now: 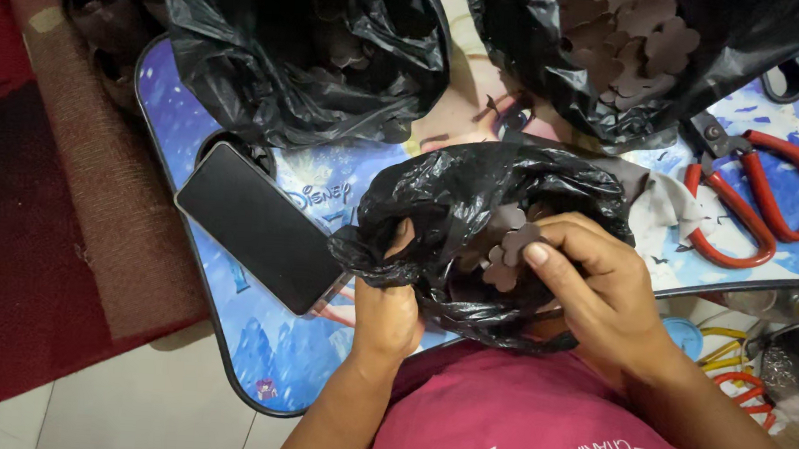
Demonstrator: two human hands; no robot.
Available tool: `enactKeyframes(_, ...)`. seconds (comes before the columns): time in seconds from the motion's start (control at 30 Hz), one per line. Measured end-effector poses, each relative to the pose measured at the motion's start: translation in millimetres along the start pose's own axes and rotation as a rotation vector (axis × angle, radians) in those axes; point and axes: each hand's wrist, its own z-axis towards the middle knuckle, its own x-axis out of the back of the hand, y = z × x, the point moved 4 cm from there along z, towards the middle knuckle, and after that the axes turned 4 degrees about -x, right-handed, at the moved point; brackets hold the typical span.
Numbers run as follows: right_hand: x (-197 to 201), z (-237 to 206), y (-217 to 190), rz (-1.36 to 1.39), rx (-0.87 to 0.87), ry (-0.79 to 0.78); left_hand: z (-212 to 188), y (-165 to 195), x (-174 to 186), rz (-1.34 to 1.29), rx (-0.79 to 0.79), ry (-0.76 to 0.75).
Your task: The person assembles flower-shaped craft pieces by hand, picking them from a black plastic bag and arranging them on a dark rectangular base. They repeatedly pick, separate, and place the pieces to form a layered pattern on the base.
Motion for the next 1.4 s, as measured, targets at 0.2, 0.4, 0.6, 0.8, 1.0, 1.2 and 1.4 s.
enactKeyframes(0.2, 2, 1, 5, -0.053, 0.075, -0.009, 1, -1, 0, -0.010, -0.010, -0.030)
enactKeyframes(0.4, 4, 2, 17, -0.002, 0.072, -0.014, -1, 0, -1, -0.039, 0.002, -0.040)
enactKeyframes(0.6, 5, 5, 15, -0.023, 0.091, -0.018, 0, -1, -1, -0.044, 0.020, -0.010)
enactKeyframes(0.8, 33, -9, 9, -0.099, 0.144, 0.148, 0, -1, -2, -0.028, -0.001, -0.012)
enactKeyframes(1.0, 80, -23, -4, 0.011, 0.141, 0.436, -2, -4, 2, 0.115, -0.070, -0.054)
enactKeyframes(1.2, 83, -24, -13, -0.655, 0.189, 0.580, -6, -9, 8, 0.340, -0.134, -0.096)
enactKeyframes(1.4, 60, -31, -19, -0.751, 0.415, 0.541, -6, -8, 10, 0.455, -0.167, -0.108)
